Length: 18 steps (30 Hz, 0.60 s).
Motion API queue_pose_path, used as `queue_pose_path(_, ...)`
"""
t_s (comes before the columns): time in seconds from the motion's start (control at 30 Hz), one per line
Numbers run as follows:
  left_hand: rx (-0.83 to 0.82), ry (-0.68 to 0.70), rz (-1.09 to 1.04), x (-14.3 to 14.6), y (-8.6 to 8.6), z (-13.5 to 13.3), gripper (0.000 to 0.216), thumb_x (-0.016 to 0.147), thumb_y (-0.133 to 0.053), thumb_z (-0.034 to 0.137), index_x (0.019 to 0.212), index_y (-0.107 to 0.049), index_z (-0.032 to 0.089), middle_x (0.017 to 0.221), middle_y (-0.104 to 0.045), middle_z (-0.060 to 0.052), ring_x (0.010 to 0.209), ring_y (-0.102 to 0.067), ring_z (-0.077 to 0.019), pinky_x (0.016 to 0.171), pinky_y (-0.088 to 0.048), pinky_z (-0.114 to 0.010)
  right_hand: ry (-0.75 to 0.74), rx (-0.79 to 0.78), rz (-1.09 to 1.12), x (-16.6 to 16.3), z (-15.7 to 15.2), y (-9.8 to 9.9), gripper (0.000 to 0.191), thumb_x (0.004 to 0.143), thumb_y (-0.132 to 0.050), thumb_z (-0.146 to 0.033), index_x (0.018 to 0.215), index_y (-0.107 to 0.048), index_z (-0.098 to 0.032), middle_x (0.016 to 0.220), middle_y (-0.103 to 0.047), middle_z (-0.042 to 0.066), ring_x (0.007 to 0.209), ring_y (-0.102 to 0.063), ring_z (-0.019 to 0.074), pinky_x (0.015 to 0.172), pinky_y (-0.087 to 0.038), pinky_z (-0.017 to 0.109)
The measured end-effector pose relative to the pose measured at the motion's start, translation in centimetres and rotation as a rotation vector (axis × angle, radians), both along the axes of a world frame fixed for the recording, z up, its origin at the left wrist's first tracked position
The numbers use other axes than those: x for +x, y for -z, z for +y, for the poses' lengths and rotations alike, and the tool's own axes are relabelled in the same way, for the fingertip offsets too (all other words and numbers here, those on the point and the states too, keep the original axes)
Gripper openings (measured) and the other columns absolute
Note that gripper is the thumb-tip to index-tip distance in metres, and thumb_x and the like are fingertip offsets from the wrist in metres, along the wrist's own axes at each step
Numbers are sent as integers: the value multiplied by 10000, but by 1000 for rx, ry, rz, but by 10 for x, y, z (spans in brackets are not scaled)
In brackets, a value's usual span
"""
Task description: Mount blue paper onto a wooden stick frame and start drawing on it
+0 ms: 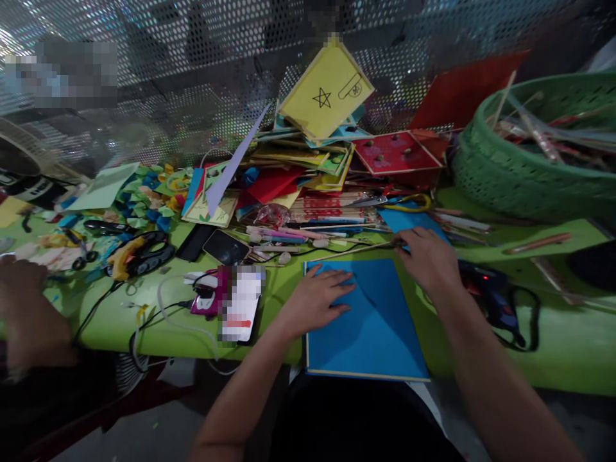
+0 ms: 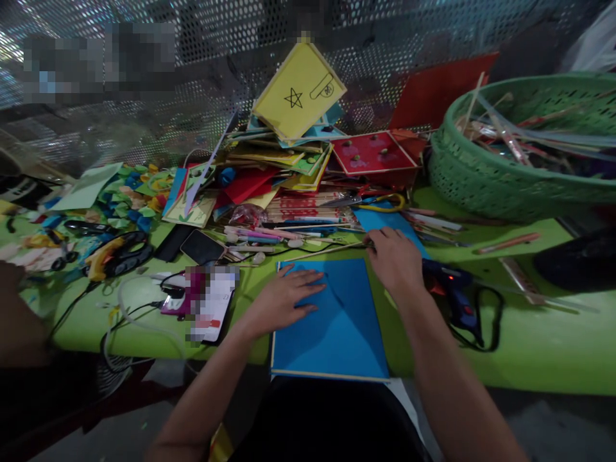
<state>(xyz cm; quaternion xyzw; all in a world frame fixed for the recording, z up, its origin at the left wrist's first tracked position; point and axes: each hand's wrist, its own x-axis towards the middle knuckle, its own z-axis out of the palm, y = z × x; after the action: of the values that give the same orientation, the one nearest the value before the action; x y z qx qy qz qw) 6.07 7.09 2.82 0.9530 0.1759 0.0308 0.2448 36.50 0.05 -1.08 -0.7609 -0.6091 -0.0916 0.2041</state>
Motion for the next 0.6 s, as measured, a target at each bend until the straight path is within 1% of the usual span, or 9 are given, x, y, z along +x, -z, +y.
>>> queue_pose_path(0.1,0,-2,-9,-1,-2,-3,417,1022,-784,304,1437,-746,315,1635,-624,-49,1532,-583,-303,1381,-282,-577,-104,18,-27,-10,4,-2,244,961,-584,-235,1083,-795,-259,1044,-754,120,966,-661,311,793,-489,429)
queue_pose_path(0.2,-16,-42,-77,-1,-5,4,339,1037,-766,290,1375,-779,319,1541,-711,-35,1451,-658,-270,1340,-362,-518,-198,0,-24,-18,7,-1,226,976,-598,-236,1068,-803,-258,1043,-758,113,990,-660,309,811,-497,425)
queue_pose_path(0.27,-3,-158,-144,-3,-9,14,293,1057,-732,265,1338,-796,314,1447,-774,-33,1378,-707,-252,1264,-449,-465,-224,-4,-13,-20,7,-1,217,989,-596,-236,1054,-802,-243,1033,-764,120,985,-662,313,808,-498,428)
queue_pose_path(0.33,49,-346,-217,-7,-12,26,248,1071,-695,229,1273,-822,296,1328,-829,-41,1288,-749,-248,1175,-510,-422,-247,0,1,-21,5,-2,233,1010,-579,-242,1073,-802,-225,1058,-778,142,987,-669,322,810,-502,443)
queue_pose_path(0.43,153,-613,-289,-14,-14,43,210,1062,-682,177,1173,-845,251,1168,-863,-57,1153,-777,-252,1068,-551,-394,-306,42,60,-26,3,-8,272,1050,-556,-270,1134,-809,-216,1109,-804,161,1024,-703,337,850,-526,476)
queue_pose_path(0.53,233,-763,-330,-19,-9,52,182,1061,-676,176,1115,-841,235,1121,-861,-65,1094,-776,-248,1015,-563,-382,-484,61,135,-45,2,-19,308,1081,-544,-293,1222,-812,-238,1120,-833,133,1052,-745,327,901,-554,490)
queue_pose_path(0.6,284,-798,-368,-19,-4,54,162,1064,-680,197,1086,-835,236,1097,-859,-66,1083,-777,-253,994,-565,-385,-632,30,147,-64,0,-24,340,1092,-542,-298,1320,-790,-253,1175,-843,113,1067,-756,310,937,-563,490)
